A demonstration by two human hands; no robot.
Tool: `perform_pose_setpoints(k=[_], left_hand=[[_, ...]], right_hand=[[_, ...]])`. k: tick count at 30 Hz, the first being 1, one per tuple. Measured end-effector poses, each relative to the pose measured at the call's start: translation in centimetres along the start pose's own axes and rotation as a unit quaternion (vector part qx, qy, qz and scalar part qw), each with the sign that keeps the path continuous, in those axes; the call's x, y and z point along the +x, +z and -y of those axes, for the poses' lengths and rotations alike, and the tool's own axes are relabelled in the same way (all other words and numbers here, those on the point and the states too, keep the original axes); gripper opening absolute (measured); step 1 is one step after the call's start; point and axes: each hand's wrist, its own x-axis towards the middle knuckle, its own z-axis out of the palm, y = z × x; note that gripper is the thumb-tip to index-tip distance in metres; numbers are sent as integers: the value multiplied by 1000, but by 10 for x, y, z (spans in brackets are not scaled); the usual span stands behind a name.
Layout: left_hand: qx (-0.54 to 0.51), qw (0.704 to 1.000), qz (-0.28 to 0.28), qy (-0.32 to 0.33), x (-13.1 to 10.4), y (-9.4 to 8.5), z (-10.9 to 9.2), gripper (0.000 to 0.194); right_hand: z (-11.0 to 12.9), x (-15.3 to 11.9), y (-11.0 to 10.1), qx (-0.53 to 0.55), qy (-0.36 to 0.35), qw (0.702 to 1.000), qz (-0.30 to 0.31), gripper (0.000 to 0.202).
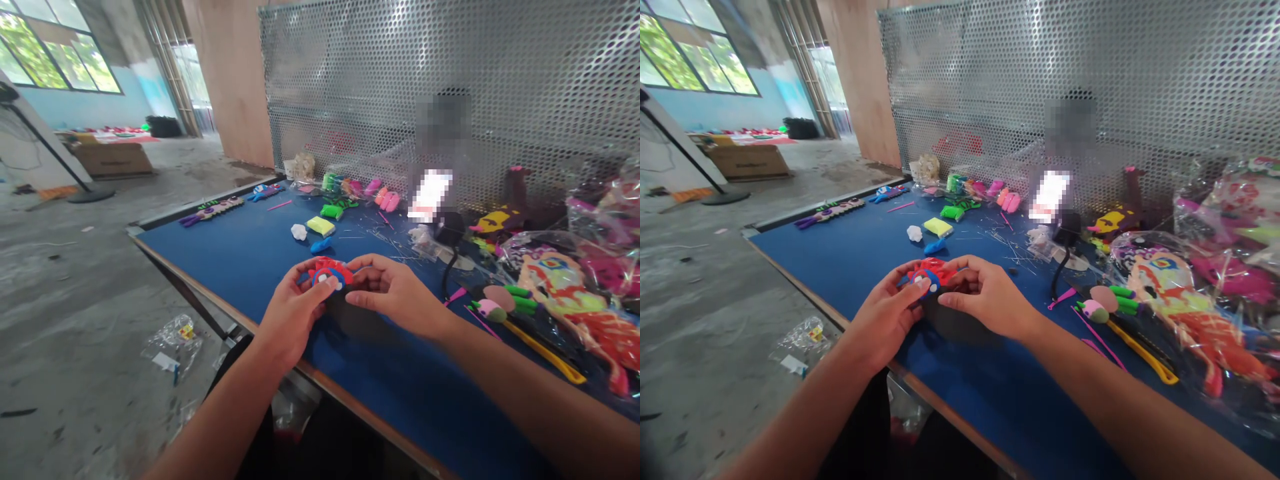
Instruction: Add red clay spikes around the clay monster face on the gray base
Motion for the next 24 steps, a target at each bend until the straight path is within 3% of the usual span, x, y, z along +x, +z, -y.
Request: perform_pose_setpoints(k=[3,6,10,24], left_hand=[[-49,999,14,-18,-1,1,2,44],[-51,999,-12,-5,-2,6,2,45],[-54,998,-9,23,0,12,0,45],[21,996,75,46,1,11,-10,30]], right_hand=[[-1,0,6,42,2,998,-55,42],[-1,-1,12,75,-1,994,-85,32],[2,-3,14,115,15,989,-95,20],[10,-4,9,102,2,989,-104,14]])
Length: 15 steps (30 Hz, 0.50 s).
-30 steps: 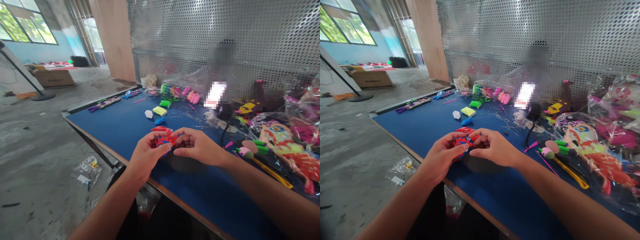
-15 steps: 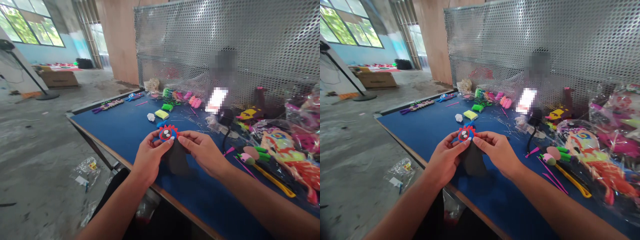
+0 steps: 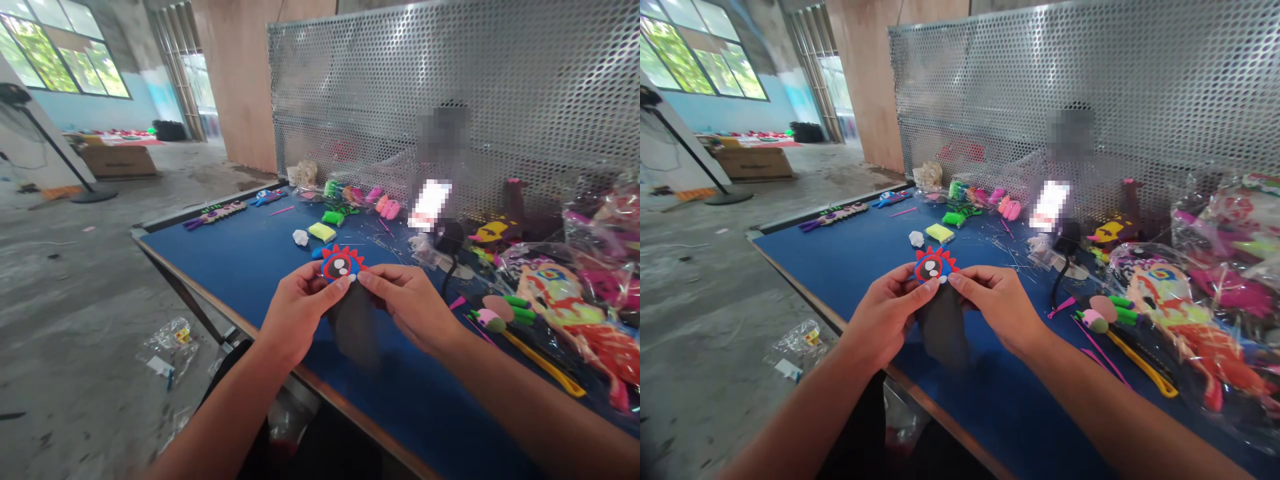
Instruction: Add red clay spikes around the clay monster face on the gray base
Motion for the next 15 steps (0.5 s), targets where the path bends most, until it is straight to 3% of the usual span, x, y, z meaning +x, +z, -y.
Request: perform_pose_setpoints(k=[10,15], left_hand=[[22,1000,4,-5,2,3,-1,24],[8,1000,-7,-14,2,3,0,24]], right_hand=[[-2,2,-2,1,-22,1000,-18,14],[0,1,-1,53,-6,999,-3,14]])
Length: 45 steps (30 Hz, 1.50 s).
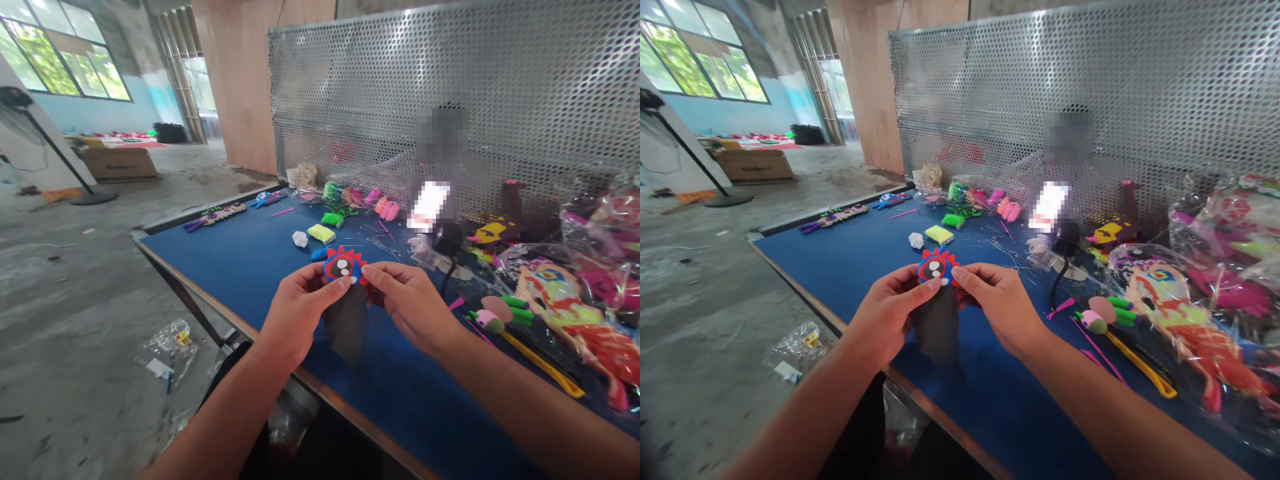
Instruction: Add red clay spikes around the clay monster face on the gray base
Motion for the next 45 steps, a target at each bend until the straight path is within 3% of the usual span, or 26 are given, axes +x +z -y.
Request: perform_pose_setpoints(k=[7,13,20,28,34,37,41,45], left_hand=[[6,1000,1,-22,-1,4,-6,30],[-45,998,-46,-15,6,5,-4,34],[-42,999,-27,-4,8,5,-4,33],[-34,999,-41,-8,5,6,-4,33],[-14,995,-102,-16,2,5,-9,37],[9,996,-85,-37,-3,-4,-8,37],[44,994,-78,-60,-13,-20,-5,45],[133,985,-90,-65,-20,-30,-4,62]], right_hand=[[0,2,-1,-15,-6,999,-29,14],[4,1,-1,17,32,999,33,20],[-1,3,-4,-16,8,1000,16,15],[1,0,0,12,36,999,22,21],[1,-4,4,4,111,990,84,42],[-1,-1,-3,-16,126,987,102,46],[2,6,-21,-110,158,971,143,47],[5,11,-33,-243,150,934,215,42]])
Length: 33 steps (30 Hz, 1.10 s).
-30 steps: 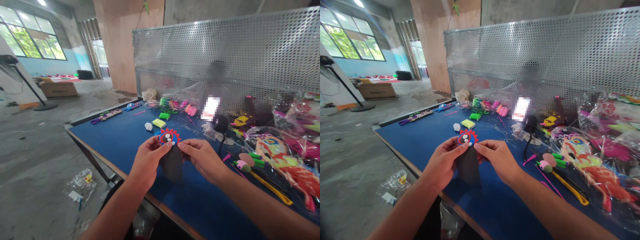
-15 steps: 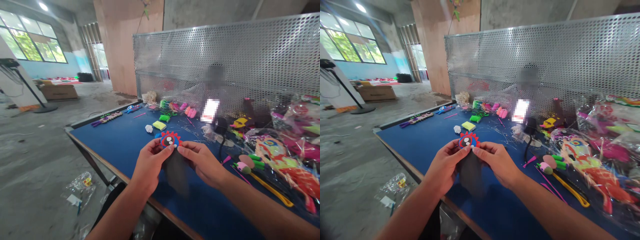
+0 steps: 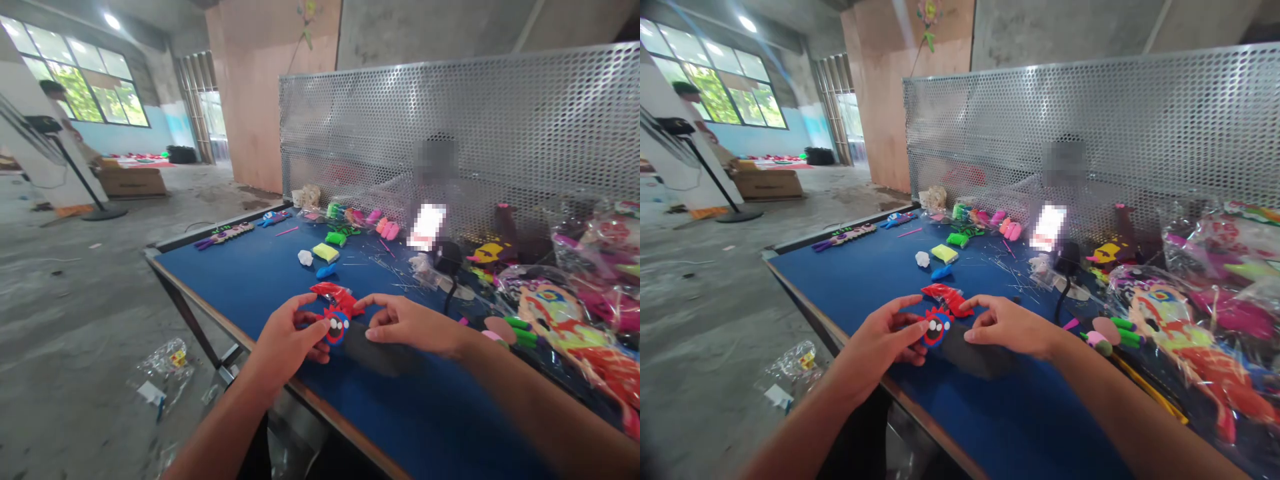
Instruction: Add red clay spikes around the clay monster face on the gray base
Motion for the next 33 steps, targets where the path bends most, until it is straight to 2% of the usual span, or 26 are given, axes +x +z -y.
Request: perform_pose_setpoints(k=[2,5,7,10,12,14,16,18,20,24,26,29,33], left_hand=[[51,999,14,5,0,-4,2,63],[143,989,34,10,3,-9,5,61],[231,971,29,55,5,-12,6,51],[385,909,-13,160,8,-18,4,31],[476,859,-35,184,11,-20,-1,30],[536,821,-32,196,16,-21,-8,31],[565,788,1,244,27,-20,-15,32],[579,751,64,311,44,-17,-22,35],[594,705,142,360,66,-13,-26,40],[619,627,293,372,105,-1,-28,50],[626,611,321,363,118,6,-30,45],[622,603,342,364,128,18,-37,33],[575,620,372,384,138,43,-51,19]], right_hand=[[-2,1,-1,-66,-7,998,1,40],[-4,2,3,-146,-21,989,-28,35],[-5,2,7,-211,-35,975,-58,29],[-4,1,10,-314,-64,943,-93,24],[-3,0,9,-368,-75,920,-108,21],[-5,1,7,-390,-65,907,-141,23],[-11,6,4,-386,-52,901,-193,25],[-19,12,2,-386,-66,892,-225,26],[-27,19,3,-391,-95,889,-219,28],[-34,27,6,-357,-117,902,-212,19],[-33,30,7,-330,-113,910,-226,15],[-30,31,1,-285,-105,916,-261,11],[-22,20,-15,-225,-98,921,-303,11]])
